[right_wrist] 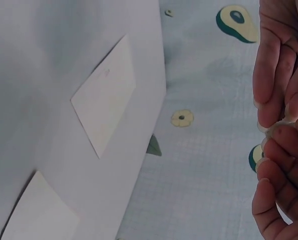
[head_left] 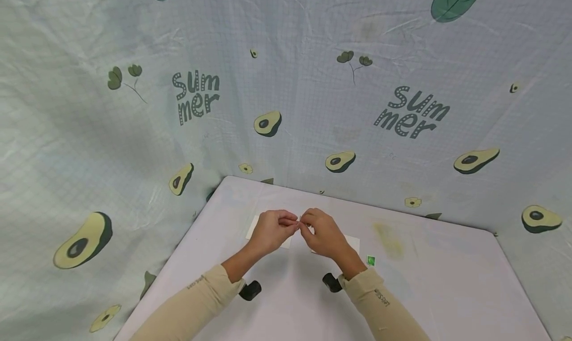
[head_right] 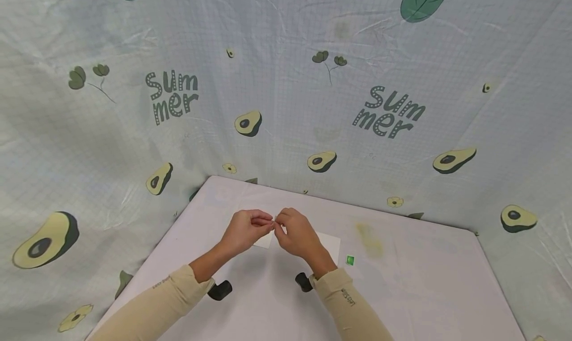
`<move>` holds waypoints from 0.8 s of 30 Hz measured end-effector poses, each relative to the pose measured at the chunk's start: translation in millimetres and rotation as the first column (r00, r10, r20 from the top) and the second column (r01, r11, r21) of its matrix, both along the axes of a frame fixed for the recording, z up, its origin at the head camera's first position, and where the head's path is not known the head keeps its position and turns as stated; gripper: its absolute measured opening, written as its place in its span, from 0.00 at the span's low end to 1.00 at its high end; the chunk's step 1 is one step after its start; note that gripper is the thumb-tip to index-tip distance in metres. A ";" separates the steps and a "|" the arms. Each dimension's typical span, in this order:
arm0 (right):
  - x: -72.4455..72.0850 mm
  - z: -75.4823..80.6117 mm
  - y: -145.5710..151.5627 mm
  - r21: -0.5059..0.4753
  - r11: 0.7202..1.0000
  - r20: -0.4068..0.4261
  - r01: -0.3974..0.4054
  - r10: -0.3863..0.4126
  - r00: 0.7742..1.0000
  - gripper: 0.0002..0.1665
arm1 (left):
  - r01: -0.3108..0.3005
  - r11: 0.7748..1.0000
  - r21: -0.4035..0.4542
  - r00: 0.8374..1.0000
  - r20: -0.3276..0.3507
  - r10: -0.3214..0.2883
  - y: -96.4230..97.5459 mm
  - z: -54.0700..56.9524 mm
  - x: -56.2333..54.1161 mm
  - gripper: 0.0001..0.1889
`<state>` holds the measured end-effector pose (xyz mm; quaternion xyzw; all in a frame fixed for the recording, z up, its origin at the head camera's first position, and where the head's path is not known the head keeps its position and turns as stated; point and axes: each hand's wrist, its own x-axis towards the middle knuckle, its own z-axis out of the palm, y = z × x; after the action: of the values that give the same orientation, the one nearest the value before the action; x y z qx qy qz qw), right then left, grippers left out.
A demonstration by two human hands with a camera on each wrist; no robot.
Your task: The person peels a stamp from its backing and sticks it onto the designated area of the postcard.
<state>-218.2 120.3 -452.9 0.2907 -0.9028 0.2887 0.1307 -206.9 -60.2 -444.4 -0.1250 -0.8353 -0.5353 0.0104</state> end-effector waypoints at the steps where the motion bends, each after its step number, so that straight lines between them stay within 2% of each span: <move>1: 0.2 0.2 -0.1 -0.012 1.000 0.014 0.001 0.000 1.000 0.08 | -0.004 1.000 0.003 1.000 -0.004 0.004 0.3 -0.4 0.4 0.07; 6: 0.1 0.9 -1.2 -0.059 0.998 0.075 0.015 -0.011 0.997 0.09 | -0.021 1.000 0.015 0.999 -0.027 0.022 2.2 -1.3 2.4 0.08; 11: -0.9 1.2 -2.0 -0.071 0.997 0.096 0.038 -0.031 0.995 0.09 | -0.034 0.999 0.017 0.999 -0.035 0.034 2.9 -0.9 2.9 0.08; 18: 0.0 2.8 -2.9 -0.099 0.994 0.091 0.050 -0.041 0.995 0.08 | -0.041 0.999 0.021 0.999 -0.025 0.042 3.2 0.2 2.3 0.08; 24: 0.5 -0.6 -5.2 -0.154 0.985 0.050 0.081 -0.074 0.996 0.08 | -0.042 0.999 0.022 0.998 -0.042 0.043 5.0 1.4 4.0 0.08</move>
<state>-217.6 115.0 -453.5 0.2378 -0.8908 0.3594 0.1443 -202.9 -55.2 -442.9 -0.1181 -0.8316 -0.5411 0.0408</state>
